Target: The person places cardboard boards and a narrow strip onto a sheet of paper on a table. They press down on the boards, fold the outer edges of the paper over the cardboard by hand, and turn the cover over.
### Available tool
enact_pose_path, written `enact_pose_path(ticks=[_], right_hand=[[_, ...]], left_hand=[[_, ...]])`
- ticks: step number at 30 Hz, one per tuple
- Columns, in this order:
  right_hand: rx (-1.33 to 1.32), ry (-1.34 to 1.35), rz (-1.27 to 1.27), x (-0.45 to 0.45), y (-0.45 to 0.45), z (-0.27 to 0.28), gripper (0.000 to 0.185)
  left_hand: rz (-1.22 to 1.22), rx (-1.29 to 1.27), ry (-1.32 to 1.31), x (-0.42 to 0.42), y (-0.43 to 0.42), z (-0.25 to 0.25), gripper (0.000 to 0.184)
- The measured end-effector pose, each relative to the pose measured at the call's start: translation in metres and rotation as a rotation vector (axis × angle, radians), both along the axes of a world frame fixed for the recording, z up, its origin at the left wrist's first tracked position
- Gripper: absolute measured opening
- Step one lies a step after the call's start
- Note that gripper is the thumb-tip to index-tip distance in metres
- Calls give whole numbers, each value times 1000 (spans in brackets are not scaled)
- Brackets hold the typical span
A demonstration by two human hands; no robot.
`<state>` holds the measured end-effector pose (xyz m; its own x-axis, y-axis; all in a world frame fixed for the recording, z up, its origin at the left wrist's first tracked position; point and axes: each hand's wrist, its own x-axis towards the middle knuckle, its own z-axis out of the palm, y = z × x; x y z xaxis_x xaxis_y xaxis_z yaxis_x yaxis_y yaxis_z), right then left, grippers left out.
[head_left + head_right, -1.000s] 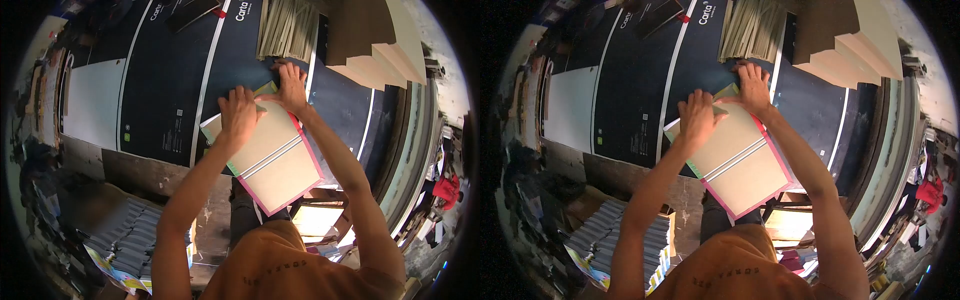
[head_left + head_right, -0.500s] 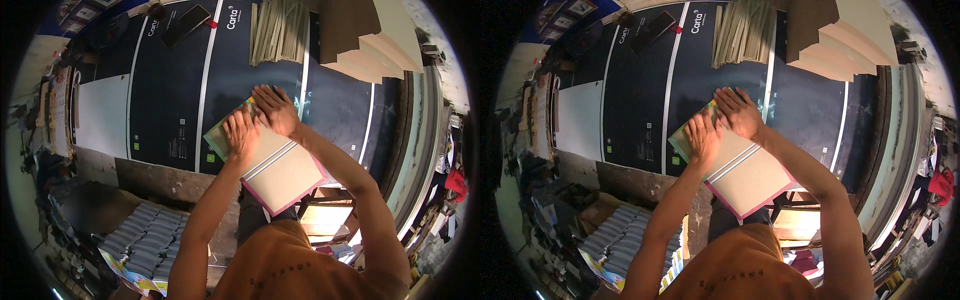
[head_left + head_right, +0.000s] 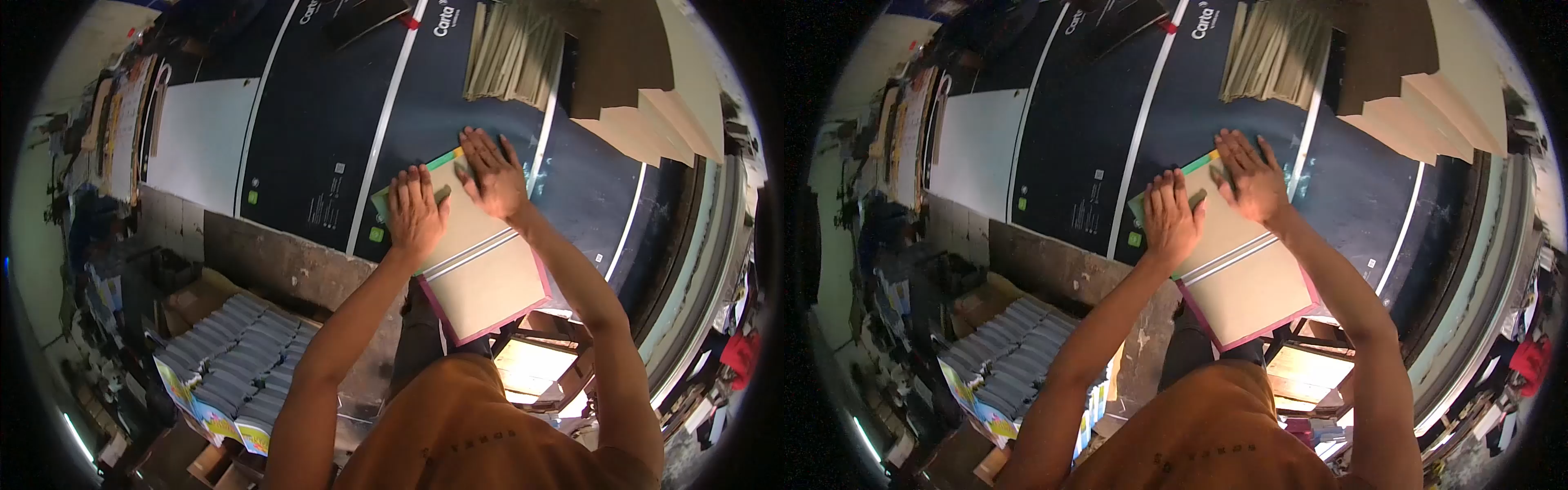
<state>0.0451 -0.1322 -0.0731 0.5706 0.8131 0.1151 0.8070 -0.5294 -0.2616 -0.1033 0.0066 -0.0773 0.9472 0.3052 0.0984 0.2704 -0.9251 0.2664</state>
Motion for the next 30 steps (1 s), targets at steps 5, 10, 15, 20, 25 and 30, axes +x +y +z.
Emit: enact_pose_path(ticks=[5,10,15,20,25,30], right_hand=[[19,-13,5,-2,2,1,66],[17,-6,1,-1,2,3,67],[43,-89,22,-39,32,-11,69],[66,-6,75,-29,21,9,73],[102,-32,41,-49,42,0,63],[201,-11,131,-60,41,-5,47]], left_hand=[[10,92,-12,-4,2,-4,72],[30,122,21,-22,7,-3,71],[52,110,-66,-22,8,-5,63],[59,131,-63,-22,12,-3,55],[45,82,-184,-26,13,-14,52],[55,-163,-16,-16,38,11,35]])
